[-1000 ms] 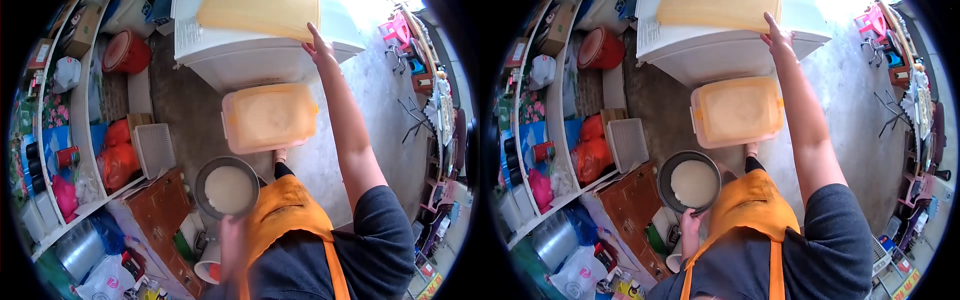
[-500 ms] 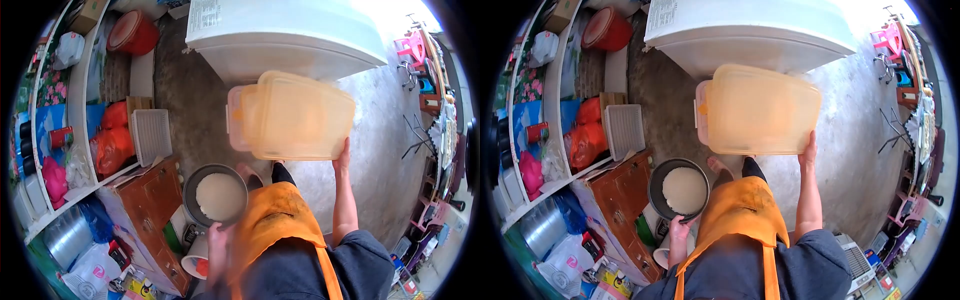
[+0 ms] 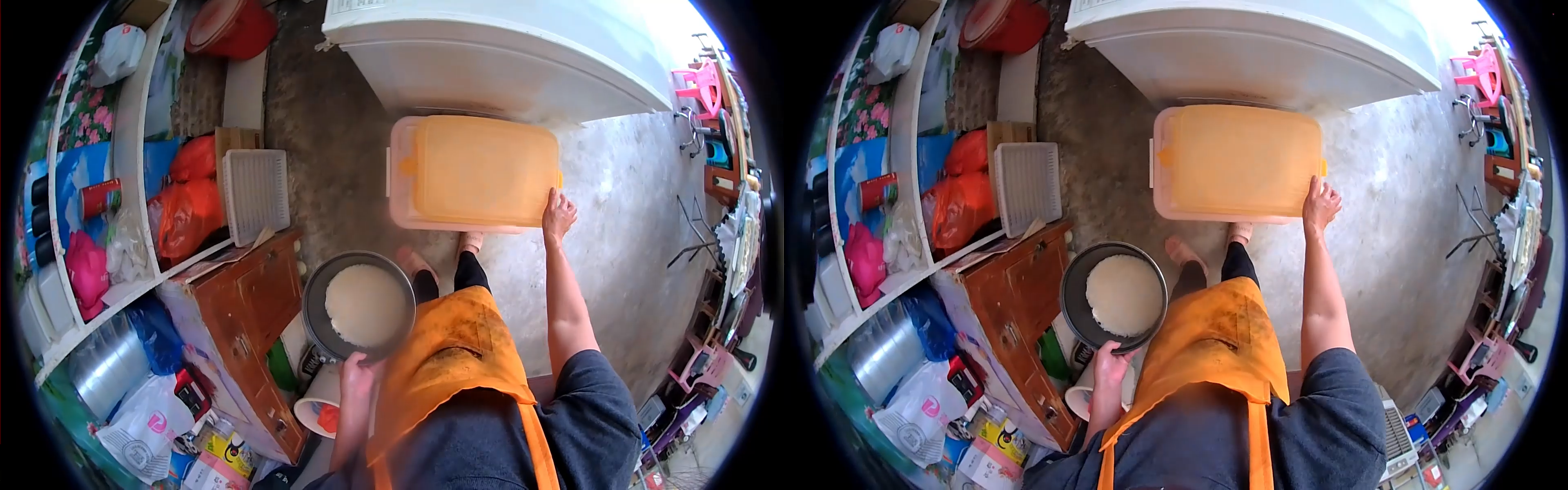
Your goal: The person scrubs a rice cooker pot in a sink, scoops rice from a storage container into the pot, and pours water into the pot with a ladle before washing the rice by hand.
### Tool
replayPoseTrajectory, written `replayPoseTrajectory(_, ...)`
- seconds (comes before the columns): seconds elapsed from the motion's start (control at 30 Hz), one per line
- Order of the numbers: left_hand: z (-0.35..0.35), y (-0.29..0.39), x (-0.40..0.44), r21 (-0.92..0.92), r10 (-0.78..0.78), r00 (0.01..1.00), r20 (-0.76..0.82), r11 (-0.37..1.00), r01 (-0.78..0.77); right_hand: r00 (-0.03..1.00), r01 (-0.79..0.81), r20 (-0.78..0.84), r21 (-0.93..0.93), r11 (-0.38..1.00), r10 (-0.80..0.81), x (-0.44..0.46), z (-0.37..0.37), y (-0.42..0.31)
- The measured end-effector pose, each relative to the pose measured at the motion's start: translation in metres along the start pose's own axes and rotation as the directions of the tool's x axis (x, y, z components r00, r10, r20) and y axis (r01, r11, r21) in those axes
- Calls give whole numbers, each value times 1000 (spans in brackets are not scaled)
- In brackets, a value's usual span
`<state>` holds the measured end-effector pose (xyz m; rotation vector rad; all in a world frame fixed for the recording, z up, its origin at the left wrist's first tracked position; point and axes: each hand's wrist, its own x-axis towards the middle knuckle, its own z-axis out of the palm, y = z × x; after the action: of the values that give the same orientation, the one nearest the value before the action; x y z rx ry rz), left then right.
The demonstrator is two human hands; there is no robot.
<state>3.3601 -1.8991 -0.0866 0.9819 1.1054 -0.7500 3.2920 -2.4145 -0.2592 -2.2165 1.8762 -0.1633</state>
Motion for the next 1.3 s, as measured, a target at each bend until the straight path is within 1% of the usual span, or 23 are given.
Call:
replayPoseTrajectory(0.07,-5,-2,1,-39,0,998,57,999,2,999,-9,-49,-41,999,7,-6,-6,-9)
replayPoseTrajectory(0.1,-7,-4,2,-62,0,996,85,998,6,988,147,47,-49,988,-144,-8,-13,-10)
replayPoseTrajectory(0.2,-11,-12,6,-59,24,995,97,998,-18,890,449,21,124,885,-455,-14,6,-12)
replayPoseTrajectory(0.23,-16,-14,8,-55,32,992,119,998,-26,901,404,109,133,905,-419,-7,12,-8)
replayPoseTrajectory(0.33,-15,-25,3,-102,44,997,67,994,-37,879,377,228,208,903,-419,10,12,1)
replayPoseTrajectory(0.37,-12,-27,-5,-95,66,995,78,994,-59,945,156,224,328,932,-237,14,12,10)
replayPoseTrajectory(0.4,-15,-31,-8,-126,59,995,81,991,-49,970,-51,236,453,890,-64,24,17,13)
replayPoseTrajectory(0.43,-22,-36,-12,-167,61,995,80,985,-47,958,-237,272,569,787,92,36,19,18)
replayPoseTrajectory(0.47,-25,-42,-18,-209,66,995,74,977,-49,872,-391,487,636,665,47,47,18,27)
replayPoseTrajectory(0.53,-23,-55,-29,-258,87,990,111,964,-56,573,-702,800,591,398,-179,67,21,40)
replayPoseTrajectory(0.57,-16,-61,-36,-250,90,995,50,965,-75,564,-699,800,594,397,-204,67,3,31)
replayPoseTrajectory(0.67,12,-79,-55,-324,118,993,32,941,-101,631,-630,769,586,509,-104,68,-2,31)
replayPoseTrajectory(0.7,27,-85,-63,-348,125,992,18,931,-111,717,-543,687,657,522,-119,63,0,31)
replayPoseTrajectory(0.77,30,-97,-65,-361,83,995,47,931,-60,888,-307,444,763,568,-116,48,0,23)
replayPoseTrajectory(0.83,36,-103,-64,-383,19,996,86,924,16,902,-317,431,710,629,-31,54,1,21)
replayPoseTrajectory(0.87,44,-106,-71,-461,-62,989,132,880,117,907,-326,421,676,661,16,58,1,23)
replayPoseTrajectory(0.9,52,-109,-75,-518,-107,984,140,839,165,873,-464,478,761,453,92,64,14,30)
replayPoseTrajectory(0.93,62,-110,-78,-574,-152,977,149,791,210,836,-516,547,767,381,31,72,24,40)
replayPoseTrajectory(1.03,93,-109,-87,-670,-309,871,381,557,491,704,-669,697,716,201,-139,87,38,63)
replayPoseTrajectory(1.13,123,-110,-86,-630,-278,901,333,646,432,615,-733,754,654,186,-231,96,24,57)
replayPoseTrajectory(1.17,132,-112,-85,-582,-219,949,226,751,312,593,-752,774,631,190,-221,97,20,56)
replayPoseTrajectory(1.27,159,-106,-89,-565,-206,939,275,756,331,546,-779,815,580,240,-197,106,25,63)
replayPoseTrajectory(1.3,161,-106,-86,-499,-167,956,243,823,271,540,-768,819,574,285,-195,109,30,66)
